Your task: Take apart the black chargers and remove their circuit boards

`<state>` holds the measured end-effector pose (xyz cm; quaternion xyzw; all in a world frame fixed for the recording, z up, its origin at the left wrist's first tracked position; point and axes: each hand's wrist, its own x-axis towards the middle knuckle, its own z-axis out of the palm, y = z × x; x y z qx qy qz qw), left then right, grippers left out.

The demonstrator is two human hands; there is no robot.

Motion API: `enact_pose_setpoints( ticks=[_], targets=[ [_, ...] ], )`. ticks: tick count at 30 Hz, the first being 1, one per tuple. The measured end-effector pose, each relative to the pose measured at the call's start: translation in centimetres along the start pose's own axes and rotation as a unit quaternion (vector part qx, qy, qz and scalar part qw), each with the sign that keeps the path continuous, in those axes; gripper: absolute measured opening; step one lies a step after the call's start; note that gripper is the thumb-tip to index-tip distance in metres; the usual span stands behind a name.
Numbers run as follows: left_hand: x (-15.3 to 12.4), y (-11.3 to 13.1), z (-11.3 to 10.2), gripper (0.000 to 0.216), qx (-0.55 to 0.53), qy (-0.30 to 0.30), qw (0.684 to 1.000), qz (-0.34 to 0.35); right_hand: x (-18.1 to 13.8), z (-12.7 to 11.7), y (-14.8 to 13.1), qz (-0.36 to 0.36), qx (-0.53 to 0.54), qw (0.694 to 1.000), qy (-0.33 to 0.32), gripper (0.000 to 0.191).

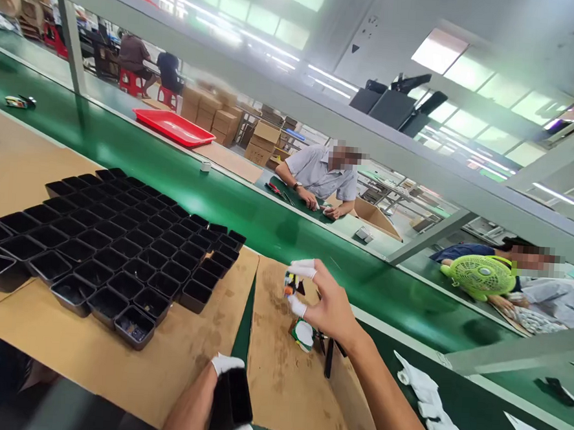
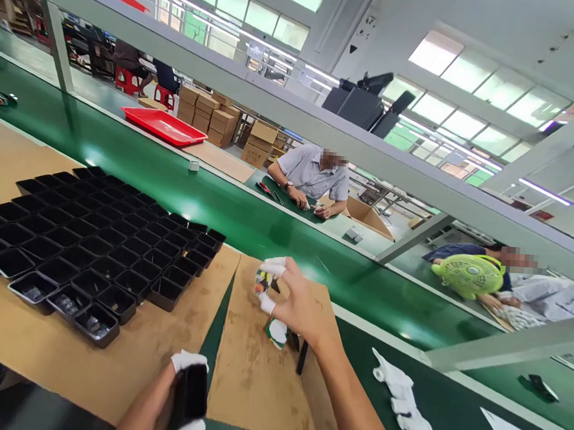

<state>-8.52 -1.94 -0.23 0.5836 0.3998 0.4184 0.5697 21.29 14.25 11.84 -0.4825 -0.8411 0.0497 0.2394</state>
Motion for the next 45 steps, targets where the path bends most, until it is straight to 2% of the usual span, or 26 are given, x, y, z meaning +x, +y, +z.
enact_pose_setpoints(
  ticks=[3,5,7,10,11,14,15,17,19,21,24,25,27,29,33,37,43,45],
  targets=[
    [-0.1,-1.1,0.1,0.066,-0.08,0.036,0.995,-0.042,-3.5,0.1,-4.0,-0.088,-0.005,0.991,-0.1,0.055],
    [-0.1,-1.8,0.0,0.068,-0.095,0.057,0.992,-0.055,-4.8,0.7,-5.4,-0.117,-0.04,0.984,-0.131,0.064],
    [-0.2,-2.0,-0.2,0.072,-0.105,0.062,0.991,-0.056,-5.8,1.6,-5.9,-0.058,-0.069,0.99,-0.108,0.052],
    [-0.4,-1.1,-0.2,0.075,-0.123,0.089,0.987,-0.054,-6.9,3.3,-6.1,0.079,-0.09,0.992,-0.047,0.009],
    [-0.4,-0.4,-0.1,0.075,-0.127,0.104,0.985,-0.051,-7.2,3.9,-6.2,0.104,-0.097,0.989,-0.035,0.007],
    [-0.2,1.9,0.2,0.072,-0.124,0.108,0.985,-0.051,-6.9,5.8,-6.6,0.135,-0.115,0.984,-0.027,0.034],
    [0.0,2.6,0.2,0.072,-0.119,0.091,0.987,-0.052,-6.5,6.2,-6.7,0.14,-0.116,0.983,-0.029,0.039],
    [0.5,3.5,0.1,0.073,-0.116,0.059,0.99,-0.047,-5.5,6.8,-6.7,0.149,-0.106,0.983,-0.037,0.037],
    [1.0,3.6,-0.2,0.074,-0.119,0.042,0.992,-0.032,-4.7,6.7,-6.6,0.159,-0.077,0.983,-0.045,0.028],
    [1.3,3.2,-0.5,0.071,-0.123,0.035,0.992,-0.01,-4.6,5.9,-6.7,0.168,-0.039,0.984,-0.054,0.027],
    [1.2,2.4,-0.6,0.067,-0.133,0.03,0.99,0.025,-6.0,4.0,-7.3,0.178,0.11,0.976,-0.058,0.034],
    [1.2,2.2,-0.6,0.067,-0.137,0.031,0.989,0.035,-6.8,3.4,-7.6,0.177,0.22,0.958,-0.044,0.037],
    [1.2,2.0,-0.6,0.068,-0.144,0.036,0.987,0.054,-8.3,2.7,-8.3,0.147,0.404,0.903,0.003,0.046],
    [1.2,2.1,-0.5,0.069,-0.145,0.035,0.987,0.068,-9.5,2.6,-9.0,0.103,0.497,0.86,0.046,0.054],
    [1.3,2.3,-0.6,0.069,-0.142,0.02,0.986,0.081,-10.6,3.3,-9.9,0.072,0.53,0.841,0.076,0.059],
    [1.4,2.2,-0.5,0.072,-0.136,0.012,0.987,0.08,-11.1,3.8,-10.5,0.072,0.557,0.825,0.063,0.059],
    [1.2,2.0,-0.6,0.076,-0.111,0.007,0.989,0.094,-10.7,3.7,-11.1,0.037,0.538,0.842,0.006,0.08],
    [1.2,2.1,-0.6,0.072,-0.101,0.003,0.989,0.104,-10.3,3.6,-11.3,0.039,0.53,0.847,0.0,0.081]
  ],
)
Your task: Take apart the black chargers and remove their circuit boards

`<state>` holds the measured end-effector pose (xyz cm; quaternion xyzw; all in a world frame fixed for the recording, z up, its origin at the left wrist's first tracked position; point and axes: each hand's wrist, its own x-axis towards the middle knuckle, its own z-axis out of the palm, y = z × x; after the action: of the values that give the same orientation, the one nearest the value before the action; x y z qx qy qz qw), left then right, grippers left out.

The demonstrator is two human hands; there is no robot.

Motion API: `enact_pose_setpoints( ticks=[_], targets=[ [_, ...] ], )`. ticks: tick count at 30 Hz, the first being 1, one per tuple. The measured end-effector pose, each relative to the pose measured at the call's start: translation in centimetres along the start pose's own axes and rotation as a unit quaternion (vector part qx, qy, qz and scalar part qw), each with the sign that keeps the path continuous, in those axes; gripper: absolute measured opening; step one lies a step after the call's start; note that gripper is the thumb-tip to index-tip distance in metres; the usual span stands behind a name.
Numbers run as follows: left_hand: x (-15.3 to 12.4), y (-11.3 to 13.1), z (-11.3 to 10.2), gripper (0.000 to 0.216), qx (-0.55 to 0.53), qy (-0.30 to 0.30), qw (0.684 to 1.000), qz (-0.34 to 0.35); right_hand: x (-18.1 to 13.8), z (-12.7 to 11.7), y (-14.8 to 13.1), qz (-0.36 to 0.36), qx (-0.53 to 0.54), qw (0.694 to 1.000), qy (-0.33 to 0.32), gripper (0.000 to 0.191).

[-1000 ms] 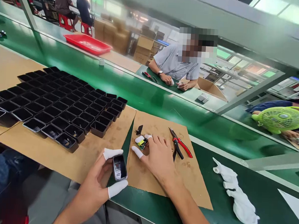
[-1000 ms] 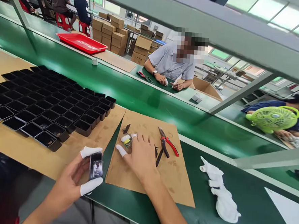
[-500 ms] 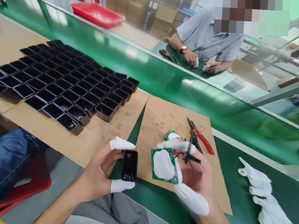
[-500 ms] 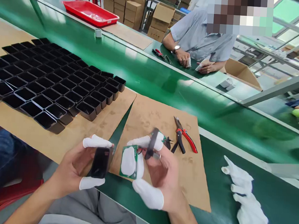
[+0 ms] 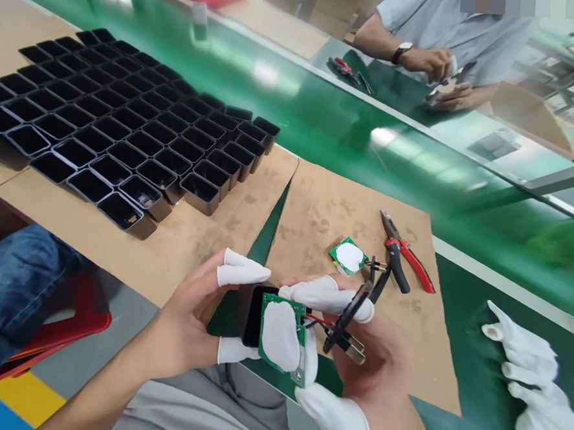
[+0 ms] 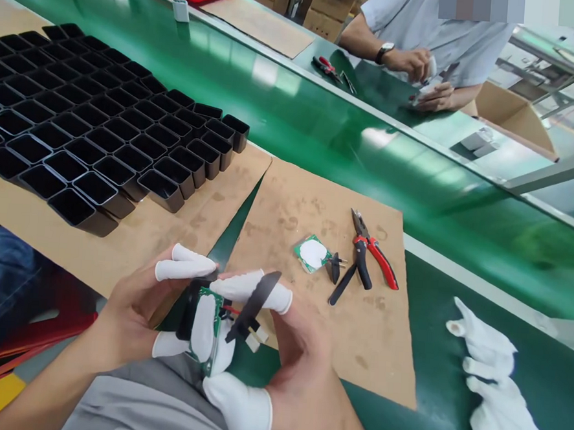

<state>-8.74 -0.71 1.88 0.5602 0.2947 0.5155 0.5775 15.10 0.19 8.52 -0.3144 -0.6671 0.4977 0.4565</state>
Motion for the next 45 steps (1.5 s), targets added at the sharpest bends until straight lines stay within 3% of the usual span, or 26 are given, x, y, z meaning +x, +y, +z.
enact_pose_setpoints(
  ticks=[9,19,29,36,45],
  targets=[
    [0.1,0.2,-0.4,0.079,0.055,-0.02,0.998,0.008,0.1,0.3,-0.5,0.03,-0.033,0.999,0.01,0.07],
    [0.2,0.5,-0.4,0.078,0.056,-0.011,0.998,0.0,0.3,0.2,-0.3,0.033,-0.031,0.999,-0.008,0.076],
    [0.1,0.2,-0.4,0.074,0.058,-0.01,0.998,0.004,0.7,0.2,-0.4,0.016,-0.05,0.998,-0.017,0.075],
    [-0.1,-0.2,-0.2,0.081,0.027,-0.013,1.0,0.01,0.3,0.4,0.2,-0.009,-0.054,0.998,-0.029,0.089],
    [0.0,-0.3,-0.2,0.077,0.054,-0.014,0.998,0.009,0.0,0.7,0.8,-0.039,-0.137,0.99,-0.024,0.09]
  ],
)
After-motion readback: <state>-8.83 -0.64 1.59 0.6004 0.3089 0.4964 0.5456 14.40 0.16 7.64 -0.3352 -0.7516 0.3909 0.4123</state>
